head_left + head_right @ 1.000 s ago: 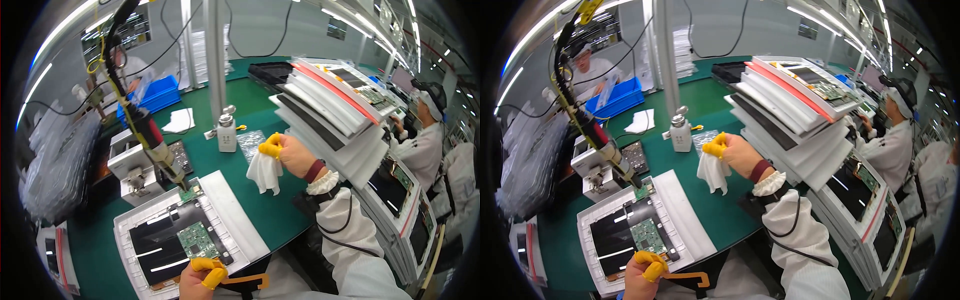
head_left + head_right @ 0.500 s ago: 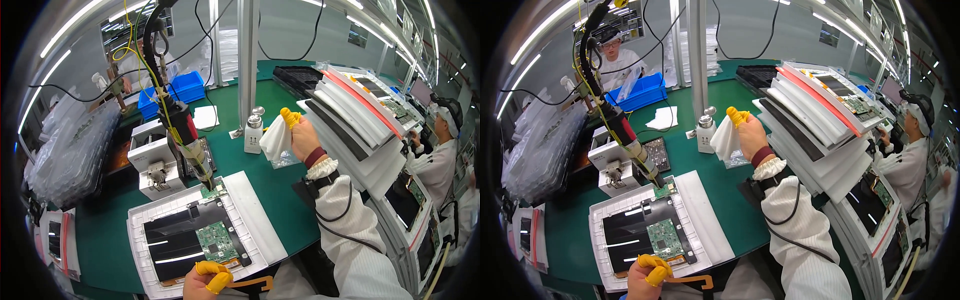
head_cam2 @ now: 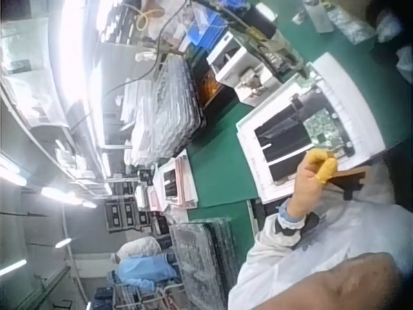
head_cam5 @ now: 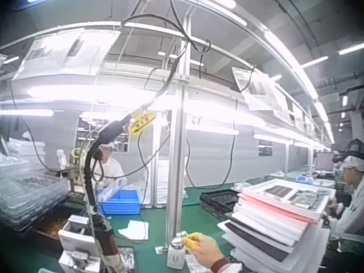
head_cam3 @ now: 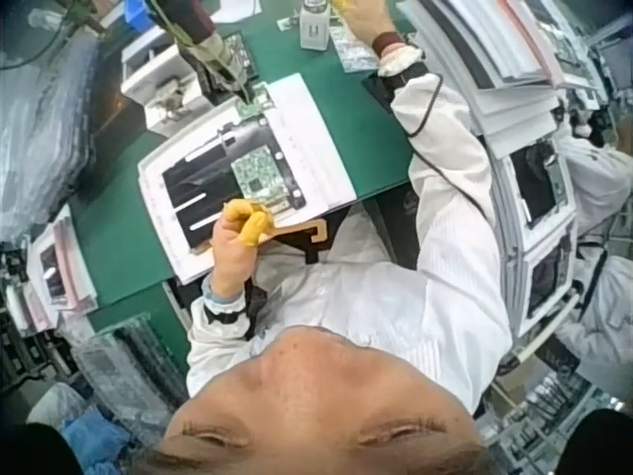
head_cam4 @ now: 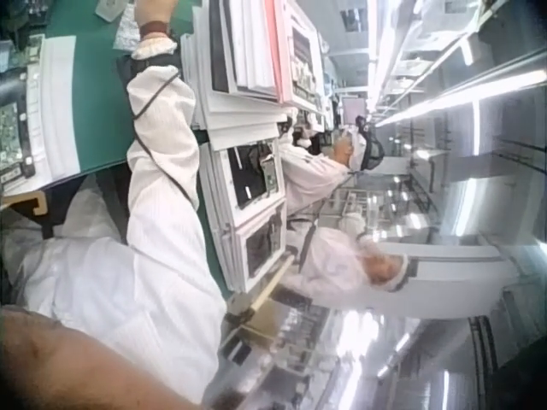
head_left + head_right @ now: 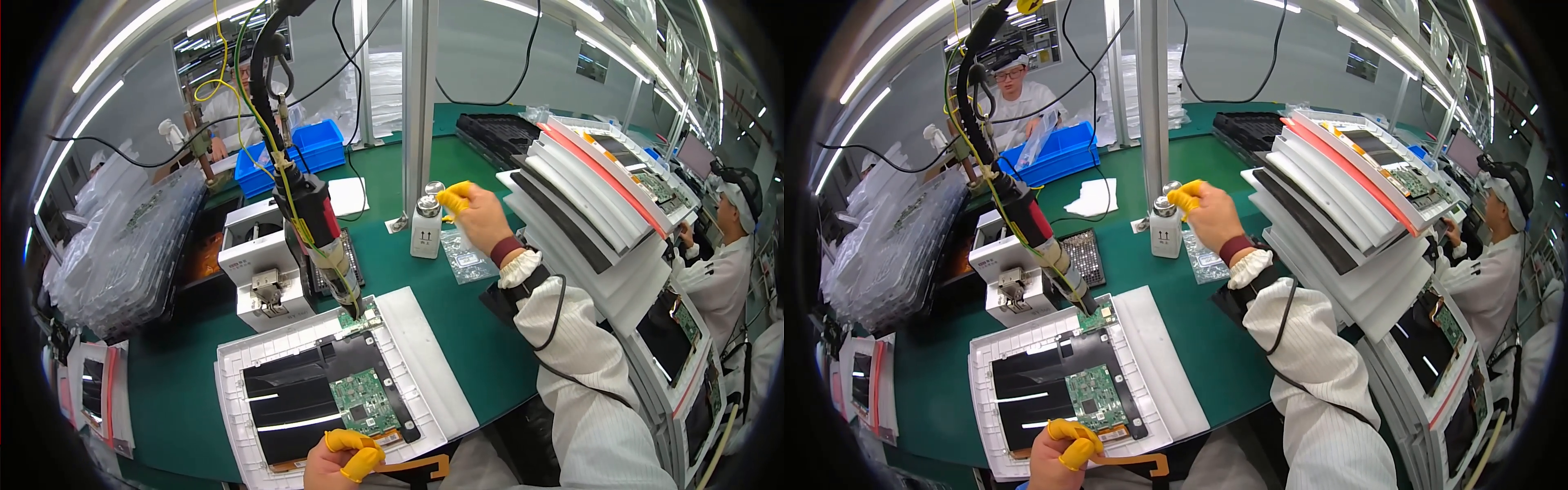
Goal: Assembling electronic components by connecting ribbon cables to circuit boards for a tablet-like device on a factory line.
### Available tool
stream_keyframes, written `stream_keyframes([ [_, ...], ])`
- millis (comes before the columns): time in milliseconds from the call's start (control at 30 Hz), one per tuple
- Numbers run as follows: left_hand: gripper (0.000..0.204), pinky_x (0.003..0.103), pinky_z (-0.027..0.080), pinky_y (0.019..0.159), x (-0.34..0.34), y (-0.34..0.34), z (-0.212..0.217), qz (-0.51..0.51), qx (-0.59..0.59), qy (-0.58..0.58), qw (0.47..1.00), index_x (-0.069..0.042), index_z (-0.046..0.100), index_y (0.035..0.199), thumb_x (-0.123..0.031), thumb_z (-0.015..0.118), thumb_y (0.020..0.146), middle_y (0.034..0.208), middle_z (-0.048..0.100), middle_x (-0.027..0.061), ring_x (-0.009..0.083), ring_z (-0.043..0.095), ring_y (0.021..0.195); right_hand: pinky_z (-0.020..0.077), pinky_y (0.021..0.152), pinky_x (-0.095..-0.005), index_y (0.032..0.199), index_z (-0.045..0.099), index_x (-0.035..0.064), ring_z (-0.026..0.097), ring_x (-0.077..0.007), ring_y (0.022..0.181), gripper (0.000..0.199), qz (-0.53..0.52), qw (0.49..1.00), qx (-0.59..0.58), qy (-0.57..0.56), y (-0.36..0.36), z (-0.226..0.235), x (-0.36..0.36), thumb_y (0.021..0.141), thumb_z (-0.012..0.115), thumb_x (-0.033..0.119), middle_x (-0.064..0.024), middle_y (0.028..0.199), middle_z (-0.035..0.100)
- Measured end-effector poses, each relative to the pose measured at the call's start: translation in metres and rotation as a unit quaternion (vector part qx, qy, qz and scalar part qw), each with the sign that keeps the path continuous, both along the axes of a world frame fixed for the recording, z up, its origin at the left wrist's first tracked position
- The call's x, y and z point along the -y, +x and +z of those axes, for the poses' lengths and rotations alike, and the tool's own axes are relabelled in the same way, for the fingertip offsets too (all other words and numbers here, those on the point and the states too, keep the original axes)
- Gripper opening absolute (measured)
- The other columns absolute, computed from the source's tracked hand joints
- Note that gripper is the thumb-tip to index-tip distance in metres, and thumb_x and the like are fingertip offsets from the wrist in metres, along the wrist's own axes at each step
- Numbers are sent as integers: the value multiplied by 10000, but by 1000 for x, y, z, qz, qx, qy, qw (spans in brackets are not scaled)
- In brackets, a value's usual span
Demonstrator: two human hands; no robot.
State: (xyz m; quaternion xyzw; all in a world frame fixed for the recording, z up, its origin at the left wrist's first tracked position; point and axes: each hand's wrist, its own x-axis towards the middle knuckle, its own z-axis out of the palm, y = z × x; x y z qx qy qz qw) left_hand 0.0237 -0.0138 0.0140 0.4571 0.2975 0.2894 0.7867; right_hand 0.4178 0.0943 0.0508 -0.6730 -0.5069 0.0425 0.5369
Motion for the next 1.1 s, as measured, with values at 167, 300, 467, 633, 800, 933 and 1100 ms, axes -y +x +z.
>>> stream_keyframes([
  [167, 68, 251, 476, 684, -2, 3, 3, -2, -11, 1, 1000, -44, 561, 981, -37, 594, 921, 861, 622, 70, 132, 586, 731, 481, 734, -384, 986, 647, 14, 587, -283, 802, 141, -3, 942, 329, -67, 12, 6, -10, 869, 607, 81, -119, 878, 575],
  [300, 79, 245, 474, 668, -3, 3, 2, 6, -11, -3, 1000, -39, 562, 992, -32, 594, 920, 860, 624, 73, 126, 585, 726, 508, 797, -404, 954, 682, 31, 617, -335, 887, 179, -12, 925, 346, -157, 0, 25, -11, 781, 636, 19, -151, 971, 577],
  [467, 167, 232, 471, 655, 1, 8, 1, 22, -23, -6, 999, -22, 580, 1086, -25, 594, 919, 876, 628, 73, 119, 581, 723, 513, 815, -396, 967, 687, 33, 627, -335, 898, 190, -11, 888, 402, -223, -3, 34, -9, 791, 620, 5, -161, 987, 586],
  [633, 245, 220, 468, 658, 6, 19, 4, 64, -40, -38, 996, -15, 586, 1158, -16, 599, 914, 883, 629, 58, 113, 582, 722, 515, 824, -389, 976, 691, 43, 631, -337, 898, 197, 8, 872, 430, -236, -4, 33, -11, 809, 589, 21, -167, 1001, 593],
  [800, 255, 269, 498, 688, -1, 36, 5, 46, -19, -77, 996, 15, 563, 1143, -22, 601, 893, 944, 624, 94, 161, 598, 759, 499, 771, -402, 995, 682, 43, 593, -353, 873, 209, 8, 939, 345, -19, 1, 28, 9, 814, 577, 31, -169, 938, 583],
  [933, 304, 261, 488, 724, -8, 42, 8, 18, -13, -111, 994, 42, 554, 1200, -33, 586, 907, 926, 594, 62, 141, 577, 795, 487, 774, -365, 1103, 654, 56, 588, -333, 854, 337, 194, 968, 157, -34, -66, 32, 90, 781, 590, -24, -155, 918, 562],
  [1100, 353, 219, 490, 711, -9, 42, 0, -8, -14, -115, 993, 23, 528, 1264, -14, 568, 914, 949, 602, 46, 86, 569, 795, 478, 674, -320, 1092, 687, 108, 574, -260, 767, 409, 329, 922, 179, -93, -129, 8, 145, 728, 631, -69, -90, 889, 563],
])
